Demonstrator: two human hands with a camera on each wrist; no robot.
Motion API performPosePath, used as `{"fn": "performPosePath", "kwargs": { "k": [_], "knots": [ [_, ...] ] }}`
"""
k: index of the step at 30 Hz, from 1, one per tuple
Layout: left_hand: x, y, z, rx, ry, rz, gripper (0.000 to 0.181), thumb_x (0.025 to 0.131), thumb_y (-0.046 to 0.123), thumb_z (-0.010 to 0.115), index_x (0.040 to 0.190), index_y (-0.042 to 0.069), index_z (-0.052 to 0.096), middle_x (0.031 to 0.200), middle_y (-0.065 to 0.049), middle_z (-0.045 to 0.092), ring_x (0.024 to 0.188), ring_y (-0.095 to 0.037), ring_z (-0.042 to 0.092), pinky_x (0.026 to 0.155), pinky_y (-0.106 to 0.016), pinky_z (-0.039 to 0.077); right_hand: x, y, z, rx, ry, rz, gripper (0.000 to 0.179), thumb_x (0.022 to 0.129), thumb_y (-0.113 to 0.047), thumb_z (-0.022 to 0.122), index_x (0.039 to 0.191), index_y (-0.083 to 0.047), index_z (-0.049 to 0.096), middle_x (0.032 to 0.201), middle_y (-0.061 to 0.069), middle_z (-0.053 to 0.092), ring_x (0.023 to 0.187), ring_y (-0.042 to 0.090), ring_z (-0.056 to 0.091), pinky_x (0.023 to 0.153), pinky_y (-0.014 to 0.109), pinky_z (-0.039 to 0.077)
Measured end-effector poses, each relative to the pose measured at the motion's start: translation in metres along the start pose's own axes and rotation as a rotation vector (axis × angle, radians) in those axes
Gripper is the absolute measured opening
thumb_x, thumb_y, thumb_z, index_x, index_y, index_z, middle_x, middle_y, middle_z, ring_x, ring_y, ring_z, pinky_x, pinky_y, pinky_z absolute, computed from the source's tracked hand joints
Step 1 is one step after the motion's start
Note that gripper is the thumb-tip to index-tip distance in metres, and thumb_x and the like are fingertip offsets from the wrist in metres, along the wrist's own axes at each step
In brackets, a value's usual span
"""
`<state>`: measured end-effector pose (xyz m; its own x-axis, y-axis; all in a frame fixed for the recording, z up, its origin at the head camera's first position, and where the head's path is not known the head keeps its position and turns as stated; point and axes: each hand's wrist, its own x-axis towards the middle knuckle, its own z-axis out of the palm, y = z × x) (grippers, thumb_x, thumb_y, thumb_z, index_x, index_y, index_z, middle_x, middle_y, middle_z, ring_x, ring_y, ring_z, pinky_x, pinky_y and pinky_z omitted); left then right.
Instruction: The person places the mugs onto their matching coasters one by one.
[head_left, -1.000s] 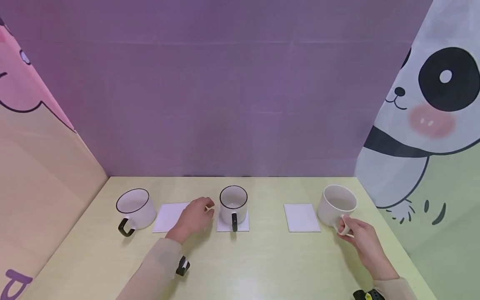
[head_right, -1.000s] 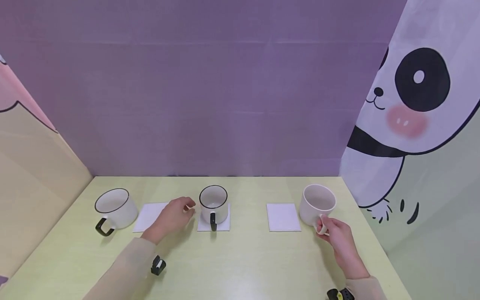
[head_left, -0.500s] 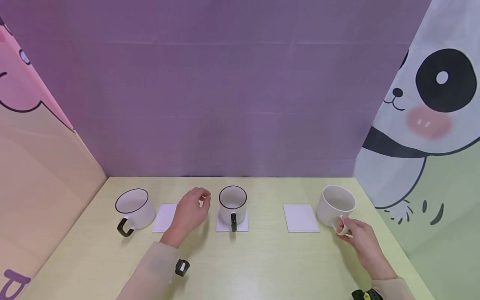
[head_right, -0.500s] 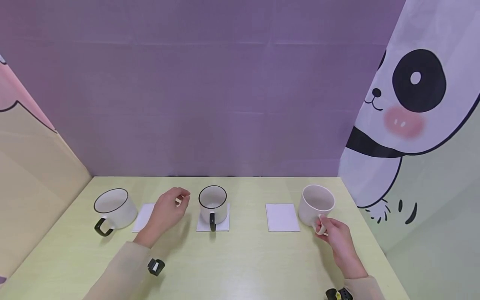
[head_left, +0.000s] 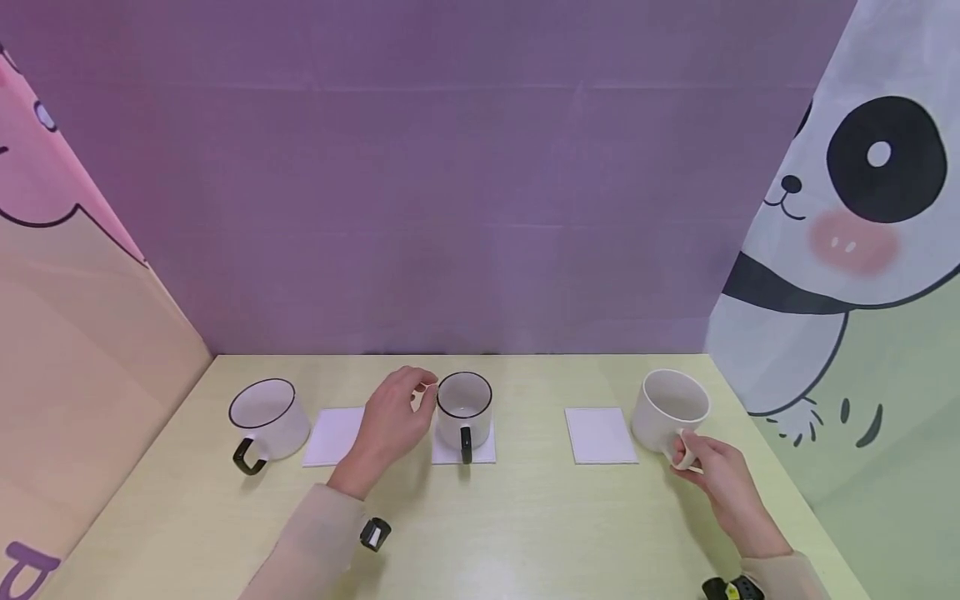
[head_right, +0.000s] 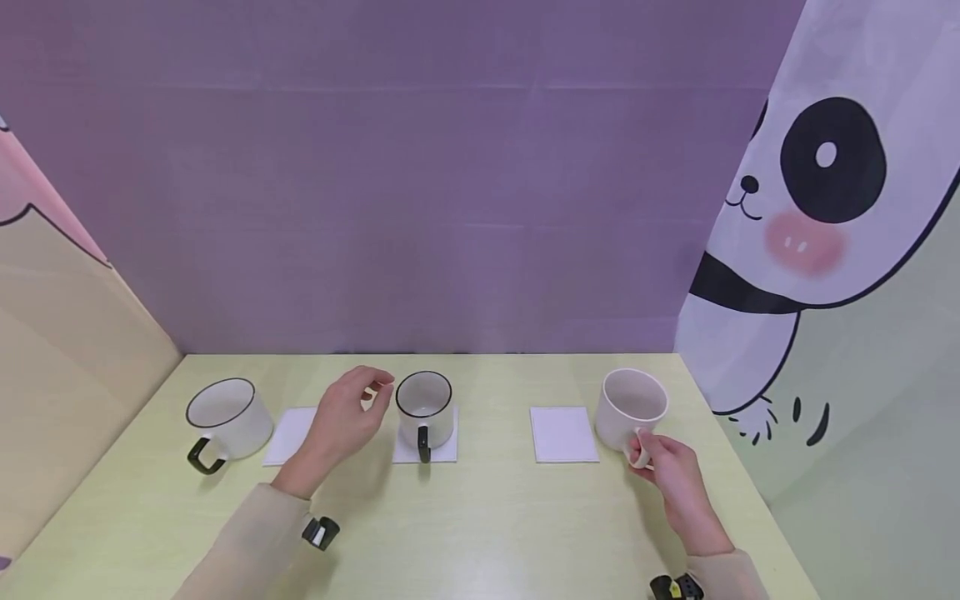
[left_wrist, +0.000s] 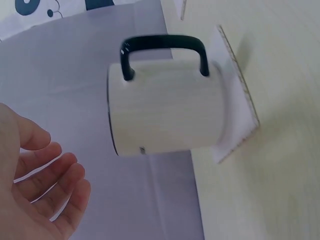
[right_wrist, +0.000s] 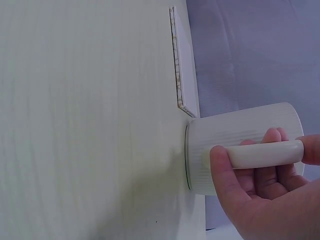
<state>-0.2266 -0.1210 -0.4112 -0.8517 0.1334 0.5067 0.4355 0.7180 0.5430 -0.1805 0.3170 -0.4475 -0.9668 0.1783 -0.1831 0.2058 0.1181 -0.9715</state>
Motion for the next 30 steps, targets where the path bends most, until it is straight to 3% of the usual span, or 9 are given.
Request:
{"fn": "performPosePath", "kwargs": {
  "k": [9,22,30],
  "knots": [
    [0.003,0.02,0.003,-0.027,-0.007,0.059,0.014,0.095,0.008,0.062,0.104,0.003,0.071,0.103,-0.006,0.07,0.097,-0.027,0.063,0.082,-0.043,0.054,0.001,0.0,0.0,-0.006,0.001,0.008,0.034,0.109,-0.022,0.047,0.102,0.008,0.062,0.086,-0.001,0.061,0.084,0.008,0.061,0.085,0.029,0.057],
    [0.005,0.038,0.014,-0.038,-0.018,0.146,0.015,0.093,0.006,0.061,0.103,0.004,0.072,0.103,-0.005,0.07,0.097,-0.024,0.064,0.082,-0.042,0.054,0.002,0.0,0.001,0.006,0.004,-0.011,0.033,0.108,-0.024,0.05,0.099,0.005,0.064,0.082,-0.001,0.06,0.083,0.009,0.061,0.083,0.028,0.058],
    [0.006,0.047,0.019,-0.067,-0.031,0.16,0.014,0.097,0.011,0.062,0.104,0.005,0.072,0.105,-0.003,0.07,0.099,-0.024,0.063,0.084,-0.043,0.054,0.002,0.001,0.001,0.009,0.009,-0.01,0.034,0.109,-0.023,0.049,0.098,0.006,0.064,0.082,0.0,0.06,0.083,0.009,0.061,0.083,0.029,0.058]
  ]
}}
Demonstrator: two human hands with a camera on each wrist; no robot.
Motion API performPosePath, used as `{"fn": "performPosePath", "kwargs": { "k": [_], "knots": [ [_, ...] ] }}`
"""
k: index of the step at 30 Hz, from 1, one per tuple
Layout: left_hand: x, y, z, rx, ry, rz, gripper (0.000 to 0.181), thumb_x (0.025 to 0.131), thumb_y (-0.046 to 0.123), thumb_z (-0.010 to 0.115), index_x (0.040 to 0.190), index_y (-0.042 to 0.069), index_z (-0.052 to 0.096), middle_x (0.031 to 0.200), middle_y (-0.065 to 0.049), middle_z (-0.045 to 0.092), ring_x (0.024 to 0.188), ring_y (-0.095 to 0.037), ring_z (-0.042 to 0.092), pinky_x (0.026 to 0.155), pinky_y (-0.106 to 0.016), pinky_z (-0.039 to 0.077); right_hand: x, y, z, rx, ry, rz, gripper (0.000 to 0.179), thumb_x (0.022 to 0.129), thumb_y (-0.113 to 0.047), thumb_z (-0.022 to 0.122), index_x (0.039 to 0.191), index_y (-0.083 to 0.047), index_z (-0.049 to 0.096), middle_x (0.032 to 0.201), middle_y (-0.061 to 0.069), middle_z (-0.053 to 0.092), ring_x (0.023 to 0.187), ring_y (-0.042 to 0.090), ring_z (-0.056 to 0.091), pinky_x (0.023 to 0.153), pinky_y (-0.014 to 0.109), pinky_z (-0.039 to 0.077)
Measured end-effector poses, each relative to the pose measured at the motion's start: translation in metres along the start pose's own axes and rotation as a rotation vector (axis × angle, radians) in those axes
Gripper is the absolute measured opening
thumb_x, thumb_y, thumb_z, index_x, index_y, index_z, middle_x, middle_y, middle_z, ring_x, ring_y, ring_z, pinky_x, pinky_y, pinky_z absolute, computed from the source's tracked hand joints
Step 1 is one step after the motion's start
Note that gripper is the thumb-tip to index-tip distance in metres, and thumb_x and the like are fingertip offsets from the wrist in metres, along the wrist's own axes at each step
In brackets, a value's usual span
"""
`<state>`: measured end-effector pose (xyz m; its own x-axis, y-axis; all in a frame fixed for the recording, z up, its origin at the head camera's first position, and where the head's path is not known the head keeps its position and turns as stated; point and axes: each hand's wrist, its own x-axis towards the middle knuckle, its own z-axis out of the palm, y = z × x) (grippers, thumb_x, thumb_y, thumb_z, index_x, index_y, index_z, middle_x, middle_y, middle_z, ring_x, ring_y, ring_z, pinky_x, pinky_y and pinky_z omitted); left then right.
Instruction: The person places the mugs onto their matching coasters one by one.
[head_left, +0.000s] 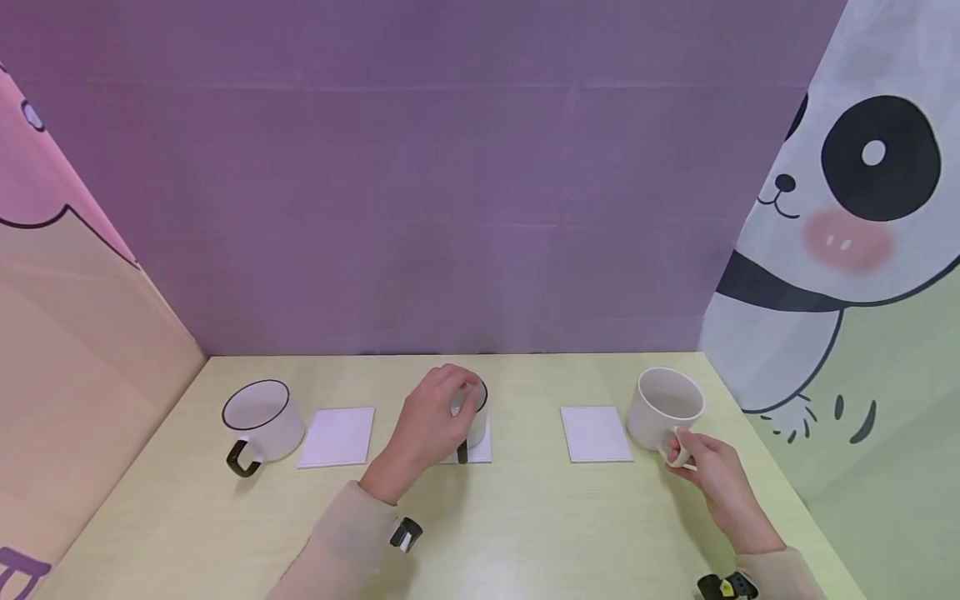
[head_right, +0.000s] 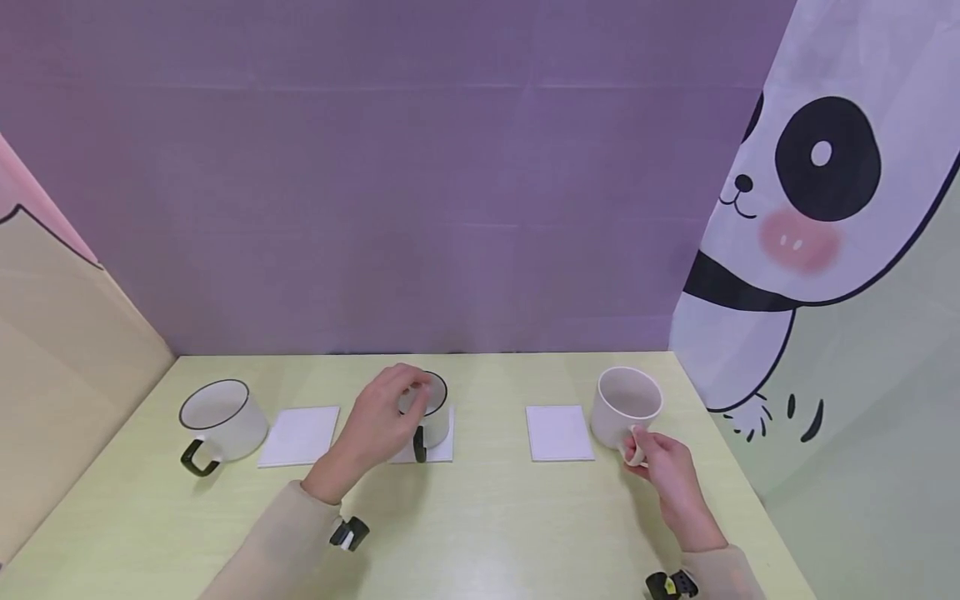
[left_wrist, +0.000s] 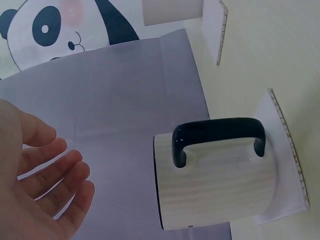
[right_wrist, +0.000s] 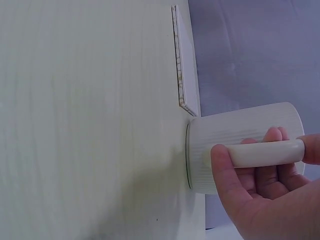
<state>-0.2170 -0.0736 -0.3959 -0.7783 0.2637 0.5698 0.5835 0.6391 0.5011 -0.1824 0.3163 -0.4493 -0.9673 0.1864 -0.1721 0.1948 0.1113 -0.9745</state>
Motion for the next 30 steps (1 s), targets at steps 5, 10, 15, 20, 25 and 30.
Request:
{"fn": "performPosePath", "kwargs": {
  "k": [5,10,15,20,25,30],
  "knots": [
    [0.001,0.005,0.001,-0.013,0.009,-0.003,0.014,0.096,0.01,0.062,0.105,0.006,0.072,0.106,-0.003,0.071,0.101,-0.024,0.063,0.087,-0.042,0.054,-0.001,0.0,0.001,0.008,0.0,-0.003,0.033,0.108,-0.022,0.05,0.098,0.006,0.063,0.082,0.0,0.06,0.083,0.009,0.06,0.084,0.029,0.058],
    [0.001,0.013,0.008,-0.001,0.006,0.025,0.012,0.094,0.008,0.062,0.102,0.008,0.071,0.104,-0.003,0.07,0.099,-0.024,0.063,0.085,-0.041,0.054,0.0,0.001,0.0,-0.006,0.005,-0.022,0.035,0.108,-0.023,0.049,0.098,0.007,0.063,0.082,0.0,0.06,0.083,0.009,0.06,0.083,0.029,0.058],
    [0.0,0.02,0.017,0.022,0.003,0.094,0.01,0.092,0.008,0.065,0.1,0.007,0.071,0.098,-0.005,0.069,0.092,-0.023,0.062,0.082,-0.038,0.052,0.001,0.002,0.0,-0.016,0.004,-0.041,0.036,0.108,-0.023,0.049,0.098,0.008,0.063,0.083,0.001,0.06,0.084,0.009,0.06,0.083,0.029,0.058],
    [0.001,0.025,0.024,0.007,-0.021,0.112,0.011,0.092,0.007,0.065,0.101,0.005,0.071,0.1,-0.006,0.07,0.096,-0.025,0.065,0.085,-0.038,0.052,0.0,0.003,0.0,-0.027,0.008,-0.04,0.037,0.109,-0.023,0.049,0.1,0.01,0.062,0.083,0.0,0.06,0.084,0.008,0.06,0.082,0.029,0.058],
    [0.004,0.031,0.027,0.008,-0.058,0.097,0.012,0.094,0.009,0.065,0.104,0.008,0.071,0.103,-0.004,0.07,0.1,-0.024,0.064,0.087,-0.037,0.053,0.002,0.003,0.0,-0.04,0.015,-0.036,0.036,0.109,-0.022,0.048,0.101,0.011,0.061,0.084,0.001,0.06,0.084,0.008,0.059,0.081,0.028,0.058],
    [0.007,0.035,0.031,0.011,-0.079,0.106,0.013,0.095,0.011,0.065,0.105,0.008,0.071,0.105,-0.003,0.07,0.102,-0.025,0.064,0.088,-0.037,0.052,0.002,0.002,0.0,-0.064,0.016,-0.028,0.036,0.109,-0.02,0.046,0.104,0.012,0.06,0.085,0.002,0.059,0.084,0.008,0.059,0.083,0.029,0.058]
  ]
}}
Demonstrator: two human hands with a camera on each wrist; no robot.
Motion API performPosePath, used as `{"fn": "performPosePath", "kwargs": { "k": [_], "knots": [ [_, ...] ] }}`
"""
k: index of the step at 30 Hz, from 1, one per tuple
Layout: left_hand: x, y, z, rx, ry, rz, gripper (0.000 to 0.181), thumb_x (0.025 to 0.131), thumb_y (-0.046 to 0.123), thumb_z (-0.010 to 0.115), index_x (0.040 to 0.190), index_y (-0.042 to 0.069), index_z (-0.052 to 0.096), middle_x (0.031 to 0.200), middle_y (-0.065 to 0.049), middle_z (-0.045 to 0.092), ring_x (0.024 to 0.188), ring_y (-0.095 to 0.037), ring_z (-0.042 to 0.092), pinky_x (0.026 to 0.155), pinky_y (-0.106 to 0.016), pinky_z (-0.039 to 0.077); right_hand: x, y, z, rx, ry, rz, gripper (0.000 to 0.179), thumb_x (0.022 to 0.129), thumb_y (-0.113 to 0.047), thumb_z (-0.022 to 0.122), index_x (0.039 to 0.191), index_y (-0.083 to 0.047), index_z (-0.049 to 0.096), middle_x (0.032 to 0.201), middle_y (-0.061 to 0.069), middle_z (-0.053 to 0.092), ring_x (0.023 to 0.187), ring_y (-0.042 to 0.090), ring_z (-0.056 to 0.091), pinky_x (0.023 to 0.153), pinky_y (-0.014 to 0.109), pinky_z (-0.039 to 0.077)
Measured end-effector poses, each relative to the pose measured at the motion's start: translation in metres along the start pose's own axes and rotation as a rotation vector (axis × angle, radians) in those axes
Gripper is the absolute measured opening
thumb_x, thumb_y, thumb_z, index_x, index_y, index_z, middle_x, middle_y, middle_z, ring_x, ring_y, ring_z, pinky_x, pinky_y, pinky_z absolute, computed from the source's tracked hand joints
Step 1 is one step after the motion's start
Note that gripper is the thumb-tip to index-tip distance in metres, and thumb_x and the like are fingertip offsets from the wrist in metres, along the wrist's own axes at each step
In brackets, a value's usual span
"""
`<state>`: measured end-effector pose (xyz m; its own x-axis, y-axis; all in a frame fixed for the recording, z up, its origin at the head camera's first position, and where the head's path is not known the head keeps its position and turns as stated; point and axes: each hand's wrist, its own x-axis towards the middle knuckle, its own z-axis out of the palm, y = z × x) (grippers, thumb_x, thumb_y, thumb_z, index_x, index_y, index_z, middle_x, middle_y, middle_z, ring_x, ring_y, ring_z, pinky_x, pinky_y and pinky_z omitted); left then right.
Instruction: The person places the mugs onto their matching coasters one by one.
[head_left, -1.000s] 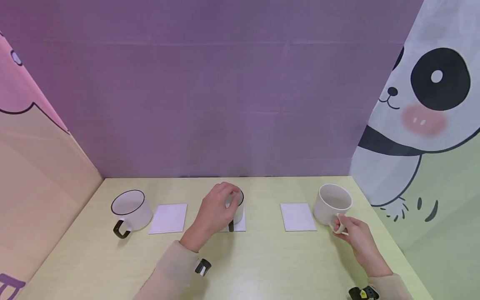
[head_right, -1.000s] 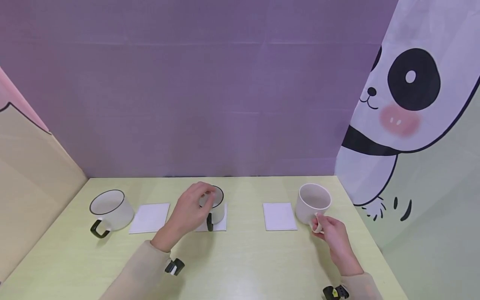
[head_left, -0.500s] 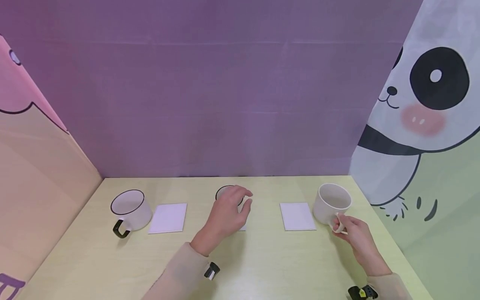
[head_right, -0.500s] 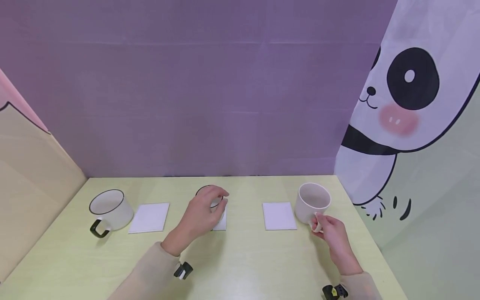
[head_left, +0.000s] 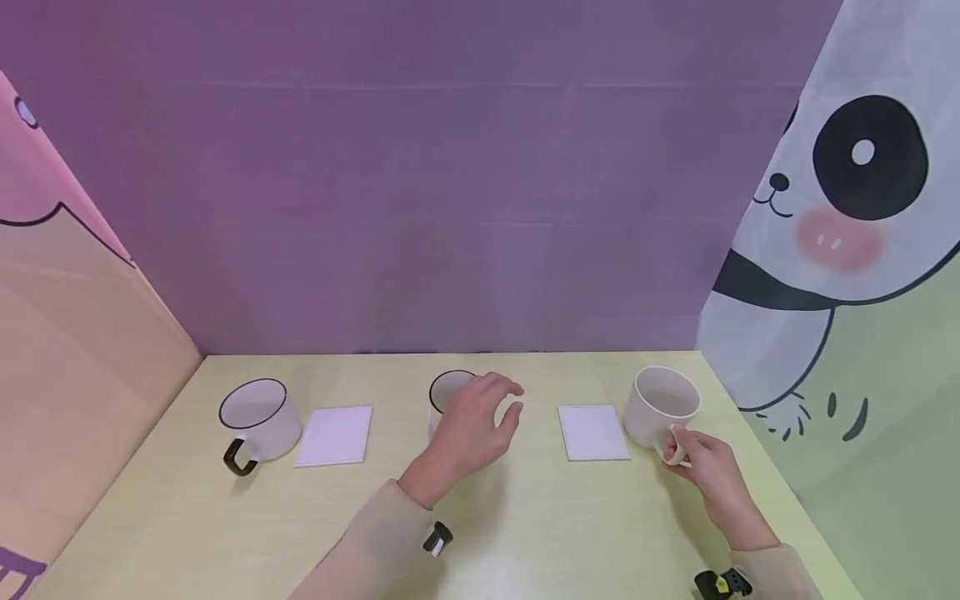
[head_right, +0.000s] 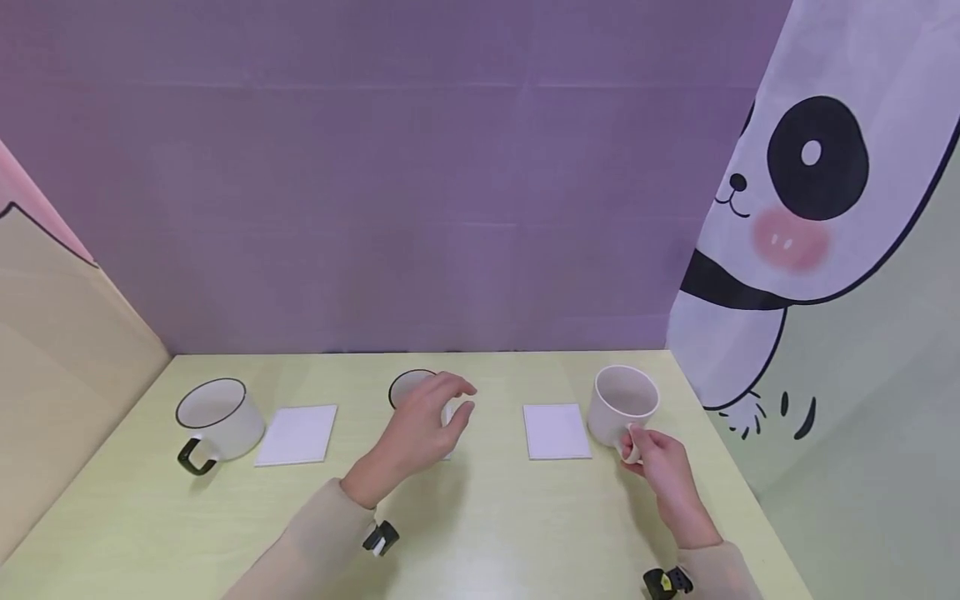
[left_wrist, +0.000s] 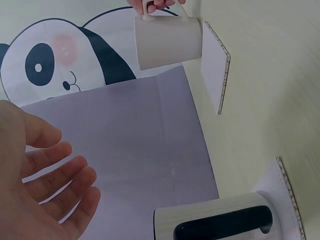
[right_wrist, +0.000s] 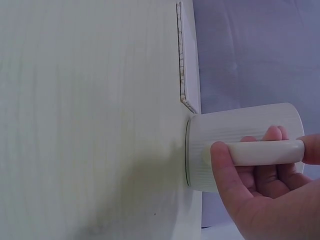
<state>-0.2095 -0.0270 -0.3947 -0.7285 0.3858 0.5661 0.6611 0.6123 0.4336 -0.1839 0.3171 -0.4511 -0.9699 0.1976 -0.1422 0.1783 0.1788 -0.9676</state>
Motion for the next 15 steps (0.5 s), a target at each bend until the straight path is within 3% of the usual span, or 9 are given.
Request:
{"fn": "performPosePath", "kwargs": {
  "k": [8,15],
  "knots": [
    [0.006,0.002,0.008,-0.016,-0.039,-0.038,0.015,0.097,0.014,0.062,0.109,0.01,0.071,0.109,-0.001,0.069,0.104,-0.022,0.063,0.09,-0.036,0.051,-0.001,-0.002,0.0,-0.037,0.004,-0.006,0.037,0.11,-0.019,0.044,0.107,0.015,0.058,0.086,0.002,0.06,0.085,0.008,0.059,0.081,0.027,0.058],
    [0.003,0.001,0.021,0.02,-0.078,0.037,0.015,0.097,0.011,0.062,0.108,0.007,0.071,0.108,-0.005,0.07,0.098,-0.026,0.065,0.086,-0.037,0.052,-0.002,-0.002,0.001,-0.058,-0.007,-0.005,0.038,0.11,-0.019,0.042,0.108,0.015,0.057,0.086,0.001,0.059,0.083,0.008,0.06,0.081,0.025,0.057]
  ]
}}
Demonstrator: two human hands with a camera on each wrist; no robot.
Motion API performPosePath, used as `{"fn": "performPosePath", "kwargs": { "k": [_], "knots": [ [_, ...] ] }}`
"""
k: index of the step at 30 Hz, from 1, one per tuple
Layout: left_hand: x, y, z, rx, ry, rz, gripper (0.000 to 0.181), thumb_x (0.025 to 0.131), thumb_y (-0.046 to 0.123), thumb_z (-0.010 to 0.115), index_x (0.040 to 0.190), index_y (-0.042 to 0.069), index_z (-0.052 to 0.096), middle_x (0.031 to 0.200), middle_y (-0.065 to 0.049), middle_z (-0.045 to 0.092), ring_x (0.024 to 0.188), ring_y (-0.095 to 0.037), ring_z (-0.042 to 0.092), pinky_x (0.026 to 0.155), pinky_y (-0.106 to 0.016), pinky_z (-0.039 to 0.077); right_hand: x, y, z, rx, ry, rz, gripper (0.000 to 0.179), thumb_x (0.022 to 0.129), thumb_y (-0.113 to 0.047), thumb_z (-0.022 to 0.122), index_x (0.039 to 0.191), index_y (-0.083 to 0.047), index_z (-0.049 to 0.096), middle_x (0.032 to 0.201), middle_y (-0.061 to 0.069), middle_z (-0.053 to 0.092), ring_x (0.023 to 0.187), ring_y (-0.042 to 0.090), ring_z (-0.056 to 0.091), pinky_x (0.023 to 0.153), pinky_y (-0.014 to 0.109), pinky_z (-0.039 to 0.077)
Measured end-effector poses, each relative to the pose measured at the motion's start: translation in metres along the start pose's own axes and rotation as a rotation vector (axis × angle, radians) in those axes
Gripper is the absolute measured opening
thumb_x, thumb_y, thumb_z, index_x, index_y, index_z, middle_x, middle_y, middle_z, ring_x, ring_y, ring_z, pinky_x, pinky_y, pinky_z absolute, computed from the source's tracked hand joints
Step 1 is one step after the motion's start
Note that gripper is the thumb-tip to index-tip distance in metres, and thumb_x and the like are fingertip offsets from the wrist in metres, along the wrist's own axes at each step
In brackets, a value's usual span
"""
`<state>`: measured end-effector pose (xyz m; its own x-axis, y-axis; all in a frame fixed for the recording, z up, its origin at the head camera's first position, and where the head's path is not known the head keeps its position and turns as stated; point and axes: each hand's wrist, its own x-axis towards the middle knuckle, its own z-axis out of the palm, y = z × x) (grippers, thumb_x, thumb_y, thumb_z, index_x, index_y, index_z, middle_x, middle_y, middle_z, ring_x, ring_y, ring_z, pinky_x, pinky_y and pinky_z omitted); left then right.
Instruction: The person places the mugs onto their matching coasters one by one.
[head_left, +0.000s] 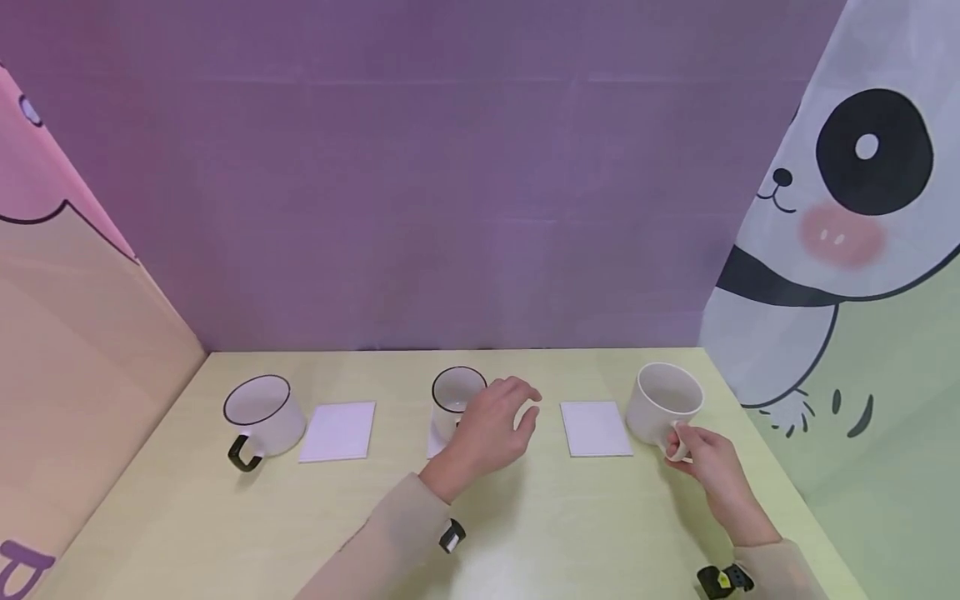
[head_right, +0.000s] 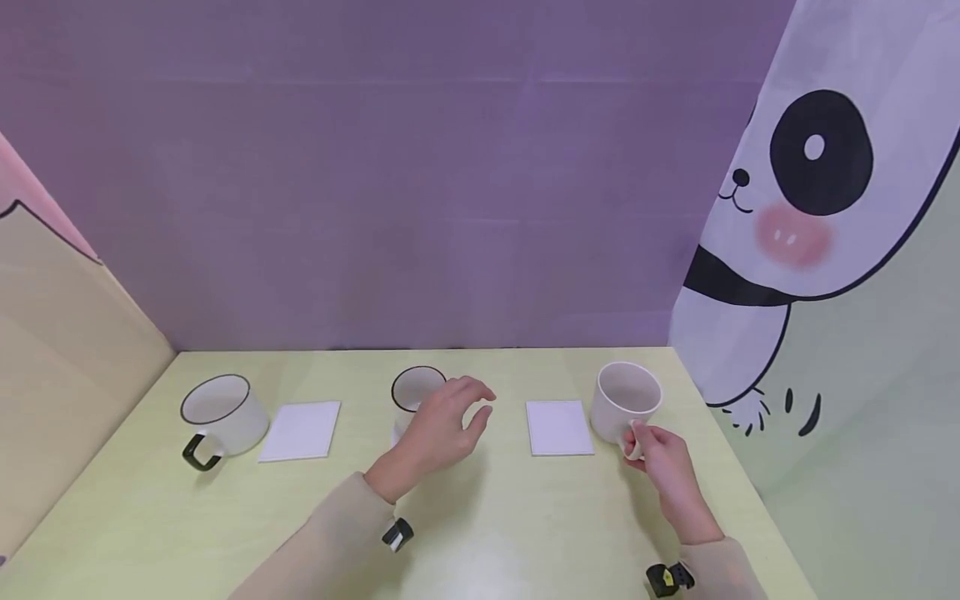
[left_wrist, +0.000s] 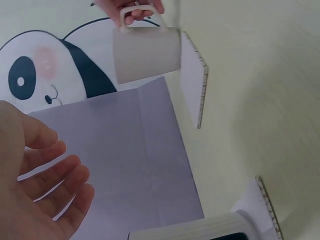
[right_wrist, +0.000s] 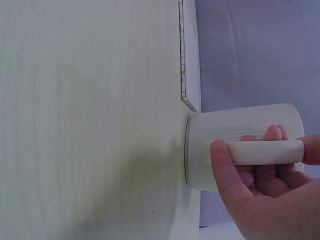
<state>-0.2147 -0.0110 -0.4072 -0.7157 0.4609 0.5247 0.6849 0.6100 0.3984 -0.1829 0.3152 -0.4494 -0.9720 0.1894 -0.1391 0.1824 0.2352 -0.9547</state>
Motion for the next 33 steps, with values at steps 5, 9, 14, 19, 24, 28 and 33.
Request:
{"fn": "performPosePath", "kwargs": {
  "k": [5,9,14,19,24,28,33],
  "knots": [
    [0.0,0.002,0.005,0.038,-0.045,0.001,0.016,0.098,0.013,0.062,0.11,0.008,0.071,0.111,-0.004,0.07,0.1,-0.025,0.065,0.087,-0.037,0.053,-0.002,-0.001,0.001,-0.006,-0.006,0.005,0.037,0.11,-0.018,0.041,0.108,0.015,0.057,0.086,0.001,0.059,0.083,0.009,0.059,0.081,0.025,0.057],
    [0.0,0.004,0.008,0.043,-0.072,-0.009,0.018,0.098,0.014,0.06,0.111,0.008,0.07,0.112,-0.004,0.069,0.101,-0.025,0.064,0.087,-0.035,0.053,-0.002,-0.001,0.002,-0.005,-0.008,0.009,0.037,0.11,-0.019,0.041,0.109,0.015,0.057,0.087,0.002,0.059,0.084,0.009,0.058,0.082,0.026,0.057],
    [0.002,0.004,0.014,0.063,-0.112,-0.027,0.02,0.099,0.017,0.059,0.113,0.008,0.071,0.115,-0.003,0.069,0.103,-0.024,0.064,0.089,-0.034,0.053,-0.001,0.0,0.003,-0.004,-0.005,0.007,0.037,0.11,-0.019,0.042,0.109,0.015,0.057,0.089,0.002,0.06,0.083,0.008,0.058,0.083,0.028,0.057],
    [0.001,0.004,0.023,0.091,-0.139,-0.006,0.019,0.099,0.017,0.06,0.113,0.01,0.071,0.115,-0.001,0.069,0.104,-0.023,0.064,0.088,-0.035,0.053,-0.001,0.001,0.003,-0.002,-0.001,-0.002,0.037,0.11,-0.019,0.042,0.107,0.014,0.058,0.087,0.003,0.06,0.082,0.009,0.06,0.084,0.029,0.058],
    [0.001,0.006,0.031,0.114,-0.156,0.008,0.017,0.098,0.017,0.061,0.111,0.011,0.07,0.114,-0.001,0.069,0.104,-0.022,0.063,0.088,-0.034,0.052,-0.001,0.001,0.003,0.0,0.001,-0.004,0.037,0.11,-0.019,0.042,0.105,0.014,0.059,0.086,0.003,0.059,0.081,0.009,0.06,0.083,0.029,0.058],
    [0.003,0.006,0.035,0.136,-0.154,0.022,0.017,0.097,0.017,0.062,0.11,0.011,0.07,0.113,-0.001,0.069,0.105,-0.023,0.063,0.089,-0.034,0.053,-0.001,0.001,0.003,-0.003,0.002,-0.006,0.038,0.11,-0.019,0.042,0.104,0.014,0.059,0.087,0.003,0.059,0.082,0.01,0.06,0.083,0.028,0.058],
    [0.004,0.004,0.041,0.171,-0.166,0.037,0.017,0.097,0.018,0.062,0.11,0.011,0.07,0.114,-0.001,0.068,0.104,-0.022,0.063,0.088,-0.032,0.053,-0.001,0.002,0.004,-0.004,-0.005,-0.004,0.038,0.11,-0.02,0.042,0.103,0.013,0.059,0.085,0.003,0.059,0.083,0.011,0.06,0.083,0.029,0.057]
  ]
}}
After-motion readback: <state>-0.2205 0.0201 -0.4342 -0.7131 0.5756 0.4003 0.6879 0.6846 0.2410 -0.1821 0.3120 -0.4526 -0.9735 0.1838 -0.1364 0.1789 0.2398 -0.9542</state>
